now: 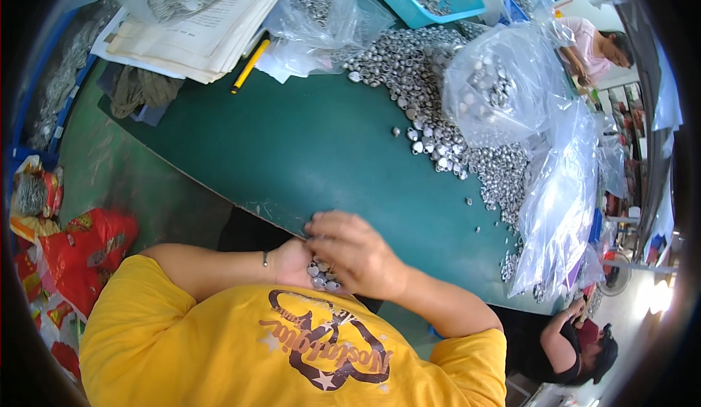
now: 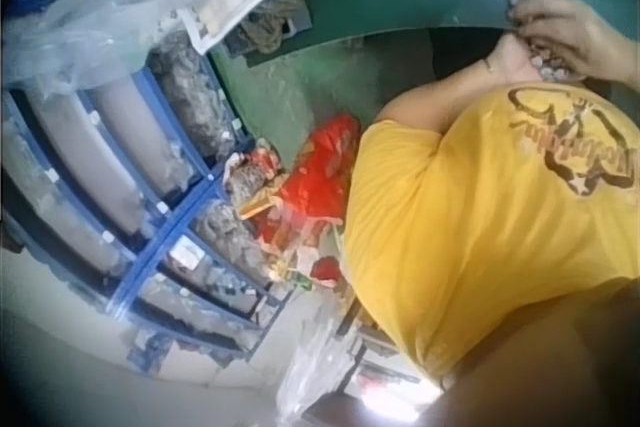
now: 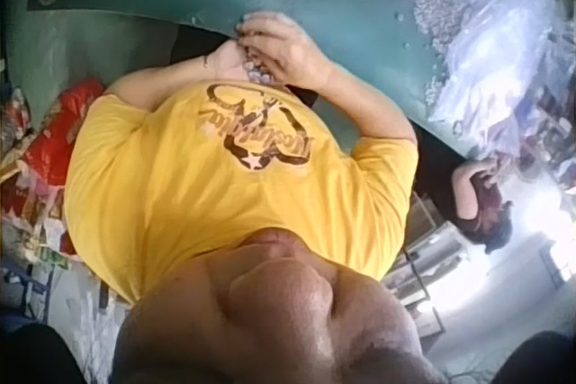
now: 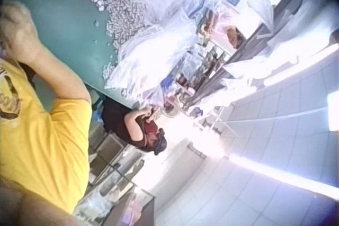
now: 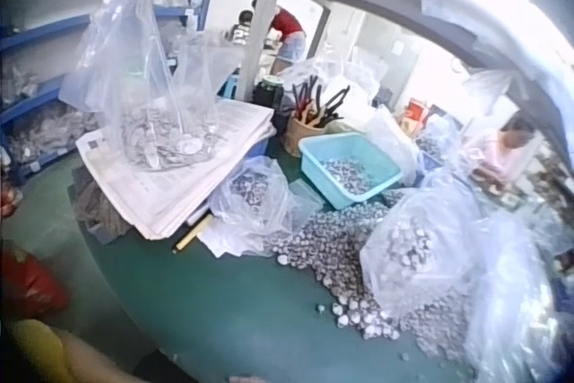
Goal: The person picks up small silver components from a green table by hand and places them into clear plastic bags, while also moving piles of the items across the surface.
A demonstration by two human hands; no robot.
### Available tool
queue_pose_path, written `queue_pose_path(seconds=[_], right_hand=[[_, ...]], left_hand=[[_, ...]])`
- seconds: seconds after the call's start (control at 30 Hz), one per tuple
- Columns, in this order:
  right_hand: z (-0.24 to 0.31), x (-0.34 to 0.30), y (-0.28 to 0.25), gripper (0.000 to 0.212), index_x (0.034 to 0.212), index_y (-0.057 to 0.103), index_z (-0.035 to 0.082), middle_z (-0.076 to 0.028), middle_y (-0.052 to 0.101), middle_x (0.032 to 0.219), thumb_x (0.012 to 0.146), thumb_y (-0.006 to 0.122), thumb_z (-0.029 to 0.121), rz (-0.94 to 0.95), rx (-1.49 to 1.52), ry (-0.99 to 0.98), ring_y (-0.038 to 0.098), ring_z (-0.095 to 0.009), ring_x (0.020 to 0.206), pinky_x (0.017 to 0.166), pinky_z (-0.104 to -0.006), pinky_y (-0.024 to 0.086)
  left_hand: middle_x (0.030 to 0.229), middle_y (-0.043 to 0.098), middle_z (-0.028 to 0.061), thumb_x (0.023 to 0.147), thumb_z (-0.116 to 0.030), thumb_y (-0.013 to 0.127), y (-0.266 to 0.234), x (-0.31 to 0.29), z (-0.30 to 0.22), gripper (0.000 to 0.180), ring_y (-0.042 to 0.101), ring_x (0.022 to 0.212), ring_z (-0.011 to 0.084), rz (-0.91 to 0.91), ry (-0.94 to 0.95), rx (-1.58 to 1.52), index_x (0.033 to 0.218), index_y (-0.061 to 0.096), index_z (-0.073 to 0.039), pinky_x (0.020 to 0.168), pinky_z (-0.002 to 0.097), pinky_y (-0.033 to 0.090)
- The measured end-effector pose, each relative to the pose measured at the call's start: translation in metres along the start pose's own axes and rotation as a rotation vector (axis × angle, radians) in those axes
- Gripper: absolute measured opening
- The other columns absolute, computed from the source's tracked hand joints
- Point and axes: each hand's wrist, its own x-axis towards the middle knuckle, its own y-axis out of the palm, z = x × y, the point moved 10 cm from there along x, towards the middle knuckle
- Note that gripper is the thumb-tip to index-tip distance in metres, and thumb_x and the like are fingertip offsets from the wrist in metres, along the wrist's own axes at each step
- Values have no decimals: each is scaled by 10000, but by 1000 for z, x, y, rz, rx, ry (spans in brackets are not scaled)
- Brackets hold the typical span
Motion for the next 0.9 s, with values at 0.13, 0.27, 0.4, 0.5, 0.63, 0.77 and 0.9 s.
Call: queue_pose_path(seconds=[0.13, 0.27, 0.4, 0.5, 0.63, 0.77, 0.9], right_hand=[[18, -17, 9, 224, 937, 621, -33, -160, 590, 1031, 713, 619, -32, 95, 176, -45, 542, -325, 1048, 950, -430, 395], [-24, -5, -56, 310, 1034, 593, -15, -178, 549, 1143, 731, 609, 45, -132, -434, 24, 502, -352, 1090, 975, -465, 362], [-87, -22, -125, 426, 1191, 506, 3, -171, 480, 1253, 783, 599, 81, -330, -798, 308, 428, -369, 1156, 982, -476, 316], [-76, -26, -106, 387, 1179, 525, 5, -156, 485, 1259, 802, 575, 72, -212, -662, 294, 430, -355, 1159, 990, -430, 328], [-78, -56, -139, 361, 1183, 518, -16, -203, 471, 1269, 833, 532, 72, -456, -663, 379, 429, -369, 1178, 1007, -429, 316], [-81, -62, -121, 342, 1196, 504, -27, -217, 448, 1290, 871, 498, 82, -319, -460, 427, 404, -358, 1216, 1031, -402, 304], [-71, -89, -168, 262, 1106, 551, -16, -175, 540, 1153, 850, 501, 6, -628, -507, 372, 523, -307, 1070, 921, -346, 407]], left_hand=[[1200, 511, 162, 938, -354, 338, -15, -8, -5, 401, 503, 1124, 288, -65, -20, 109, 1178, 472, -63, 986, 451, 387], [1159, 540, 227, 917, -284, 426, -17, -6, -3, 426, 537, 1063, 383, -144, -52, 127, 1199, 465, 33, 911, 515, 447], [1129, 549, 219, 908, -283, 442, -26, -11, -3, 391, 557, 994, 370, -158, -96, 95, 1163, 499, 8, 754, 458, 508], [1070, 569, 202, 902, -275, 460, -23, -19, -8, 359, 575, 916, 332, -180, -45, 122, 1129, 516, -2, 641, 388, 506], [1007, 579, 187, 896, -259, 473, -16, -29, -9, 319, 580, 815, 287, -209, -18, 146, 1077, 544, -5, 528, 321, 479], [956, 567, 185, 894, -239, 472, -13, -44, -13, 296, 554, 731, 257, -266, 21, 145, 1040, 557, 4, 420, 262, 420], [951, 542, 193, 875, -220, 467, -8, -73, -17, 269, 498, 680, 241, -329, 113, 103, 1031, 556, -19, 361, 229, 369]])
